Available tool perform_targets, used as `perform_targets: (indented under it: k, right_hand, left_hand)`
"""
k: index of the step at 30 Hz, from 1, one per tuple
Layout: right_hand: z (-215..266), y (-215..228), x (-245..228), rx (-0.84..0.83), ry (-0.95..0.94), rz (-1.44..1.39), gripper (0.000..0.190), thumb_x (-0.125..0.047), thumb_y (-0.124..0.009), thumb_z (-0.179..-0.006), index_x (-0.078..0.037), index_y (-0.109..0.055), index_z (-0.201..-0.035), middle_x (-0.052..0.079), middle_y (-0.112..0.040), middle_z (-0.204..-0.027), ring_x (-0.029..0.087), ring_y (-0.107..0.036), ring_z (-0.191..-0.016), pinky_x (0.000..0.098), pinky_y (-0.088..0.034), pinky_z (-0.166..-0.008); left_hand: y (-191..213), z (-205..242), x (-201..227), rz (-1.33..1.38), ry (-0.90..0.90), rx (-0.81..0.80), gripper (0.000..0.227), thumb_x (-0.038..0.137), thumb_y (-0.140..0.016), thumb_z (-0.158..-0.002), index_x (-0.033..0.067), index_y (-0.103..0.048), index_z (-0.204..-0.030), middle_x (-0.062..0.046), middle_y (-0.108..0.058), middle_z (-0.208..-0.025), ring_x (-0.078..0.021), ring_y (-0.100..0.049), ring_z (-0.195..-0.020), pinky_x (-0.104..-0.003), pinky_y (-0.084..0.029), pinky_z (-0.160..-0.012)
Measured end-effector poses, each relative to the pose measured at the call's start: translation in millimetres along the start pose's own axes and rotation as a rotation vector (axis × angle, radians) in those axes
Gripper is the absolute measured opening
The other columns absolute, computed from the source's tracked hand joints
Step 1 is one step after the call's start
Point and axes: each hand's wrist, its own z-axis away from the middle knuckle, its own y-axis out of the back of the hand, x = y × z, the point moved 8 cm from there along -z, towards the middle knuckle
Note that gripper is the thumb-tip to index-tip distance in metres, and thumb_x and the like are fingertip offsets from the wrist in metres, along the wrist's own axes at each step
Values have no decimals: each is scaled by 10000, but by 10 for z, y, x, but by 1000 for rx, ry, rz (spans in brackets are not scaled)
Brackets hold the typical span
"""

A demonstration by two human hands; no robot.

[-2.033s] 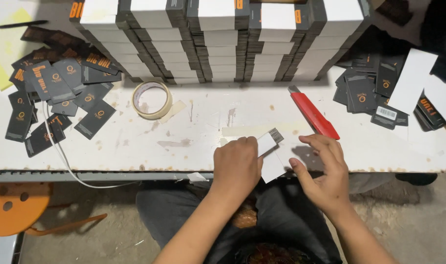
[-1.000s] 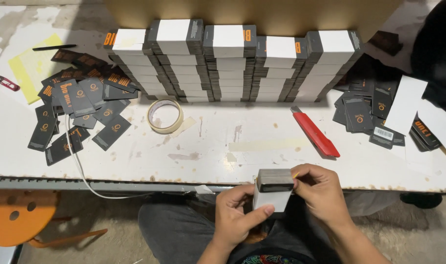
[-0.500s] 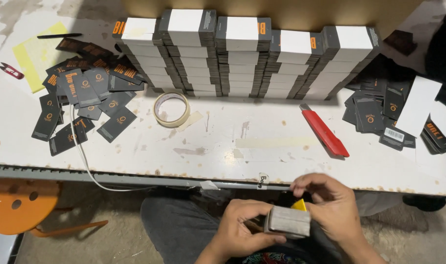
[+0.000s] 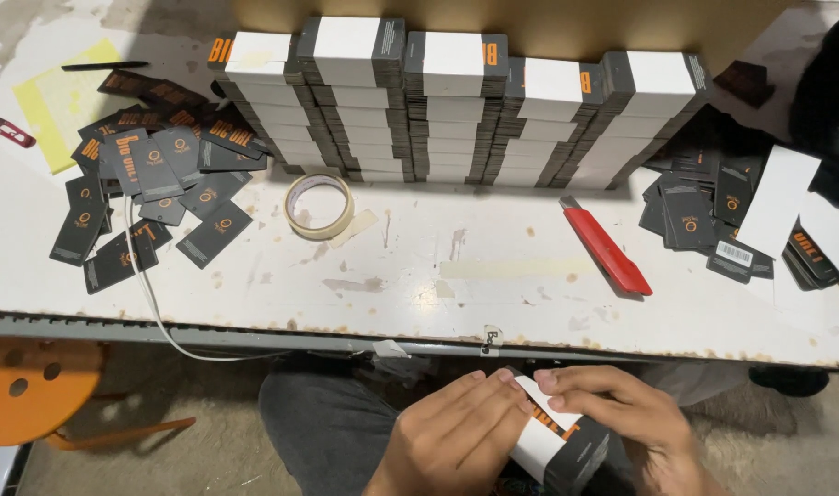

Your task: The person gathers small black rectangular items, aligns them into a stack, and uses a red utility knife to trim the edges. They then wrap the stack in a white paper sleeve and secure it with clear tape.

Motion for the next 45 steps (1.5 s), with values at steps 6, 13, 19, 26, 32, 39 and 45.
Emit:
perform_targets:
  k: [6, 13, 19, 26, 32, 39, 45]
  right_hand:
    - [32, -3, -33, -135, 111, 177, 253, -151, -576, -740, -7, -618, -943, 159, -621, -1042, 223, -660, -958, 295, -530, -845]
    - [33, -30, -143, -195, 251, 129, 233, -133, -477, -816, -11, -578, -986, 150, -614, -1061, 318, -631, -1026, 381, -539, -864]
    - [-55, -37, -113, -82, 326, 174, 171, -72, -598, -730, -3, -608, -887, 129, -648, -937, 270, -681, -883, 332, -597, -790]
    - [-157, -116, 312, -187, 43, 224, 797, -568, -733, -464, -74, -564, -1066, 169, -509, -1215, 266, -565, -1089, 357, -426, -915]
    - [-505, -19, 549, 43, 123, 386, 324, -230, -774, -578, -45, -629, -802, 133, -640, -963, 167, -657, -800, 226, -522, -700]
    - [-605, -225, 894, -143, 205, 338, 290, -248, -753, -620, -66, -606, -790, 93, -662, -832, 240, -639, -901, 291, -530, -694]
    - [-718, -238, 785, -123, 88, 331, 218, -208, -763, -597, -56, -632, -682, 115, -684, -781, 309, -628, -867, 418, -499, -735]
  left_hand:
    - [-64, 43, 85, -161, -93, -5, 142, 13, -496, -853, 43, -602, -762, -61, -640, -819, -173, -664, -795, -246, -545, -710]
    - [-121, 172, 91, -229, -83, 2, 101, 93, -499, -857, 97, -501, -958, -20, -603, -913, -113, -689, -820, -265, -544, -768]
    - [-115, 114, 91, -220, -129, 1, 190, 48, -412, -889, 39, -593, -834, -87, -657, -902, -179, -675, -851, -254, -531, -758]
    - [-268, 151, -95, -261, -144, -72, 564, 240, -107, -966, -66, -579, -938, -203, -614, -965, -316, -626, -923, -368, -515, -802]
    - [-368, 84, -294, -468, -209, 37, 159, 40, -474, -873, -40, -608, -900, -174, -629, -944, -261, -645, -884, -324, -531, -785]
    - [-468, 138, -812, -51, 87, -207, 196, 149, -558, -773, -11, -561, -886, -139, -544, -920, -282, -537, -849, -349, -465, -707]
    - [-619, 285, -1206, 309, 453, -246, 461, 270, -656, -706, -5, -542, -1059, -175, -582, -1000, -342, -528, -1005, -471, -338, -945]
